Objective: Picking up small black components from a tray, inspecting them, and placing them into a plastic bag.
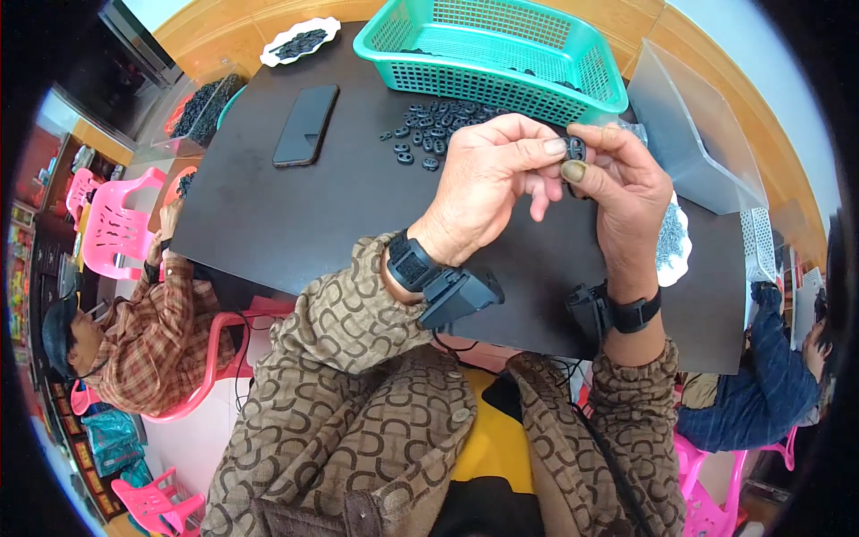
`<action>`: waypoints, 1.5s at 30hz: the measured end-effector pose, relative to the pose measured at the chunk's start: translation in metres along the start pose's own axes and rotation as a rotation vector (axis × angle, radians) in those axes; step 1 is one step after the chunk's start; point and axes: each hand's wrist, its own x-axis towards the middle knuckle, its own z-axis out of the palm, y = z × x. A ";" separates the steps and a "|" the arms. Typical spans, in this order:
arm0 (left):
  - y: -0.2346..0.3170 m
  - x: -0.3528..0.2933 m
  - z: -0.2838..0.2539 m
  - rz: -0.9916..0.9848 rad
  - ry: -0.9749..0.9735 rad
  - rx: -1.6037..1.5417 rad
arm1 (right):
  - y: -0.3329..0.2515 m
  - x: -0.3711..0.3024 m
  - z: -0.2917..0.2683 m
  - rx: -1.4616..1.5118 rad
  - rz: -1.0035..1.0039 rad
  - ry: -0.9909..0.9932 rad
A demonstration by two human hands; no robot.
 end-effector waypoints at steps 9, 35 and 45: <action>0.001 0.010 0.000 -0.047 -0.085 -0.017 | -0.006 0.008 -0.006 -0.228 -0.200 -0.001; 0.005 0.009 0.015 -0.186 -0.421 -0.119 | -0.026 0.005 -0.006 -0.313 -0.531 -0.086; -0.010 0.001 -0.003 -0.196 -0.373 -0.220 | -0.007 -0.003 -0.001 -0.291 -0.542 -0.108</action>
